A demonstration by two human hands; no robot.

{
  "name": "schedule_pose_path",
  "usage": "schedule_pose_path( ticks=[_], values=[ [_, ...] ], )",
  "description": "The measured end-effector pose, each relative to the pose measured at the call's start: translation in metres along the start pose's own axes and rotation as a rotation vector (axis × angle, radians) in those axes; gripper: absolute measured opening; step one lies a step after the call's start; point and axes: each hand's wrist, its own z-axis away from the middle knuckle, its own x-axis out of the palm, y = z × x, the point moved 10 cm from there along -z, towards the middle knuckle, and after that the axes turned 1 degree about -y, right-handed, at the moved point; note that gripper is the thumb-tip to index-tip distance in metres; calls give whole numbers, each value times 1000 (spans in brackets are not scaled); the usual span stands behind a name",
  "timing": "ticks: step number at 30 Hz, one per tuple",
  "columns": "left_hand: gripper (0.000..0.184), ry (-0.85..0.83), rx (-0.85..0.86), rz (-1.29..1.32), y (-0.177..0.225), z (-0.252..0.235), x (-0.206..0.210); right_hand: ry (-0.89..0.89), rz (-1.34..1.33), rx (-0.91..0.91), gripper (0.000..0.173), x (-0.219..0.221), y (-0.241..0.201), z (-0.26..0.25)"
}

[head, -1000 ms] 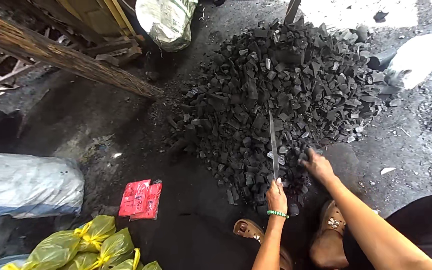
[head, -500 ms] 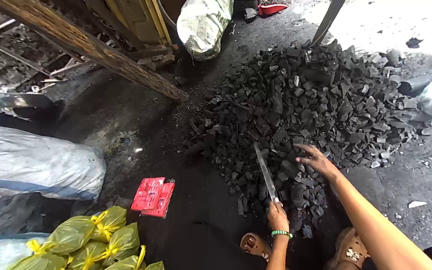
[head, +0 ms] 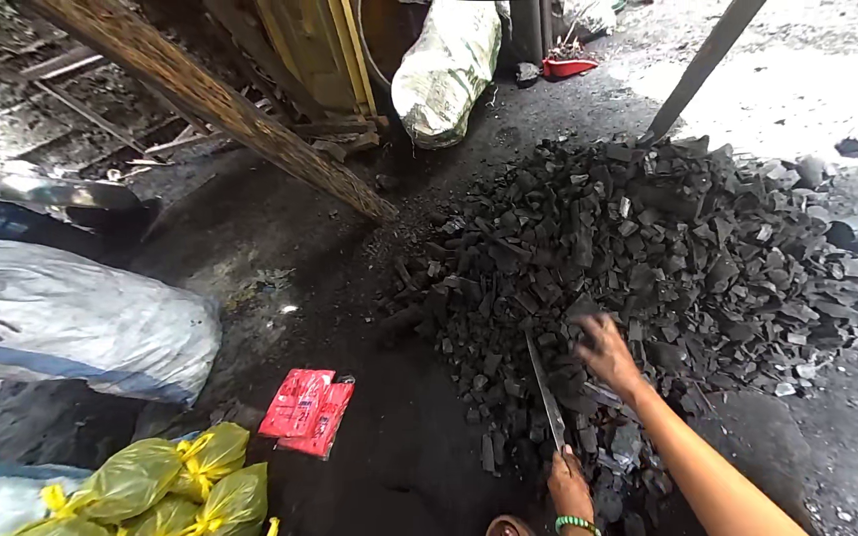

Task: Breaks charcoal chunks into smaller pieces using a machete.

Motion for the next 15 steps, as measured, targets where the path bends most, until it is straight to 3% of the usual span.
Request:
schedule_pose_path(
  ticks=[3, 5, 7, 11, 15],
  values=[
    [43, 8, 35, -25, 8, 3, 0, 264, 185, -93, 55, -46, -39, -51],
    [43, 31, 90, -19, 13, 4, -2, 179, 334, -9, 63, -48, -41, -83],
    [42, 44, 158, -14, 23, 7, -6, 108, 307, 60, 64, -48, -31, -95],
    [39, 71, 281, -3, 44, 13, -6, 279, -186, -5, 49, -73, -12, -47],
    [39, -2, 307, -34, 49, 23, 3, 286, -599, 244, 45, -82, 67, 46]
  ],
)
